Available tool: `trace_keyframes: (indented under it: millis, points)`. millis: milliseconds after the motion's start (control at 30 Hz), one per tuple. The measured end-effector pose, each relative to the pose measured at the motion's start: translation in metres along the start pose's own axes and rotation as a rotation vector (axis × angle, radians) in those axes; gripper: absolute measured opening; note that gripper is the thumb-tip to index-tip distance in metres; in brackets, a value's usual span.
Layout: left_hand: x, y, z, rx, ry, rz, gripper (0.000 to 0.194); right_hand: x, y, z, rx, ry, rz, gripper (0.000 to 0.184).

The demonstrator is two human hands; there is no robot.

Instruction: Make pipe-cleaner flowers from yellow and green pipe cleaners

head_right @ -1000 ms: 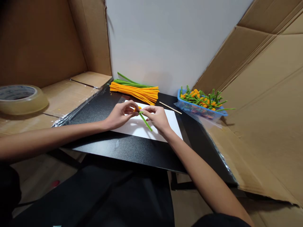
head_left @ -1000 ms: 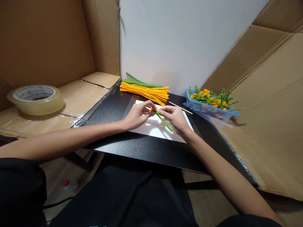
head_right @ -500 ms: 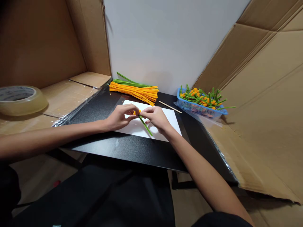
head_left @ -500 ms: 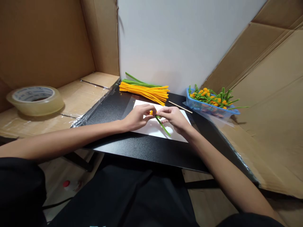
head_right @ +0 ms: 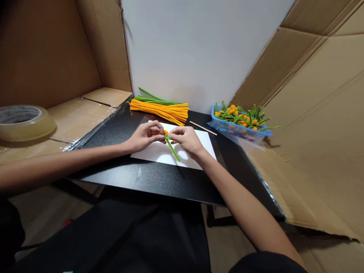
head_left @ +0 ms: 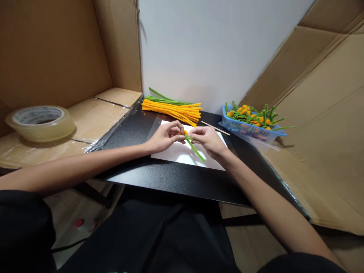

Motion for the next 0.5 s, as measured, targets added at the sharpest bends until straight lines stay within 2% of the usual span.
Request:
trace_keyframes:
  millis: [100, 233, 400, 500]
  points:
    - [0.0, 0.006, 0.002, -0.134, 0.019, -0.052, 0.05, -0.002, 0.005, 0.0, -0.117, -0.03, -0.061, 0.028]
    - [-0.001, 0.012, 0.002, -0.263, 0.015, -0.13, 0.051, -0.004, 0.014, -0.003, -0.273, -0.049, -0.136, 0.024]
    - [0.003, 0.016, 0.0, -0.354, 0.037, -0.23, 0.044, -0.003, 0.024, -0.009, -0.455, -0.047, -0.188, 0.021]
    - [0.004, 0.017, -0.001, -0.367, 0.049, -0.246, 0.041, -0.004, 0.023, -0.009, -0.501, -0.024, -0.195, 0.019]
Point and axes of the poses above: each hand's wrist, its own z-axis towards the middle knuckle, its own x-axis out of the palm, y = z × x, the point moved 6 cm from there along z, towards the middle knuckle, and after that the axes turned 13 degrees about -y, right-handed, at the moved point
